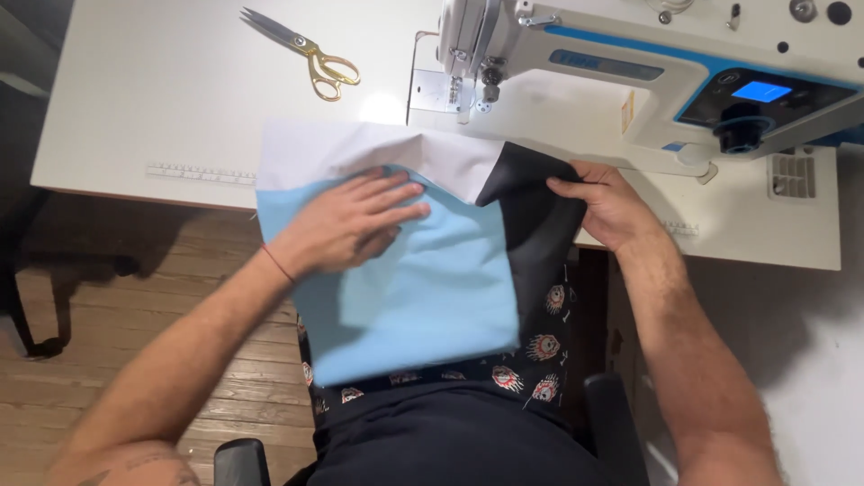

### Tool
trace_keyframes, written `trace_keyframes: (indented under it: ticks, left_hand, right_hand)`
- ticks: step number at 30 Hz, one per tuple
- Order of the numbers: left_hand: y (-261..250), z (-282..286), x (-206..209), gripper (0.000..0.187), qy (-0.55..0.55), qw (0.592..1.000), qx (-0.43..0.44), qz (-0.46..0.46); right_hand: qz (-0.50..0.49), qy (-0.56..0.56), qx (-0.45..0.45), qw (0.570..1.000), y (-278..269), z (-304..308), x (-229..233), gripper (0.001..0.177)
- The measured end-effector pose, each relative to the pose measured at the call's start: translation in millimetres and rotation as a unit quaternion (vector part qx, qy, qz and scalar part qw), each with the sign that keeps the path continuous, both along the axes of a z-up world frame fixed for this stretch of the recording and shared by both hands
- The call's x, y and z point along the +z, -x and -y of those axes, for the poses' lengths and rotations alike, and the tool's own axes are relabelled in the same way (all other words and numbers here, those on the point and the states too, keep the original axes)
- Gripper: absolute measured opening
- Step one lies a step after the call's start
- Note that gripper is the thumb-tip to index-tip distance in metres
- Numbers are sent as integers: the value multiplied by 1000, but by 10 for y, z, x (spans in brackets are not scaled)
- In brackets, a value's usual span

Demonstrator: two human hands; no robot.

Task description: Cutting fabric with scissors and aligning it on a sewing machine table.

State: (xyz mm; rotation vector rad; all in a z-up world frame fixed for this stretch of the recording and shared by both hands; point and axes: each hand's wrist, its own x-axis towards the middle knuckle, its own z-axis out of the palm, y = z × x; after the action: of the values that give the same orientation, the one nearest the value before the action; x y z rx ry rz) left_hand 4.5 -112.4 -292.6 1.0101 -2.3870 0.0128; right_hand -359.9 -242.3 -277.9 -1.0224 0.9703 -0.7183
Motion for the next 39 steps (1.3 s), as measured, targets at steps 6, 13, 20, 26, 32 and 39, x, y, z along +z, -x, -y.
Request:
trace_keyframes:
  ticks: [6,13,20,26,32,39]
  left_hand:
    - [-63,244,252,34,-140,990,-12,-10]
    - [509,467,30,23,53,996,59,-28]
    - [582,535,-56,33,-71,996,55,-26]
    - [559,635,257,53,-153,988,36,8]
    - [512,811,329,78,-216,975,31,48]
    - [515,953,167,92,-182,974,60,125]
  right_hand:
    - [-90,62,1,994,-81,110,-167,17]
    - [-167,153,86,970,-378,34,-81,28]
    - [-252,171,50,951,-465,57,160,29]
    - [-222,172,42,959,-651,381,-8,36]
    - [-295,226,0,929,-616,501,-213,23]
    - [-325,205,-25,923,-515,384,-254,25]
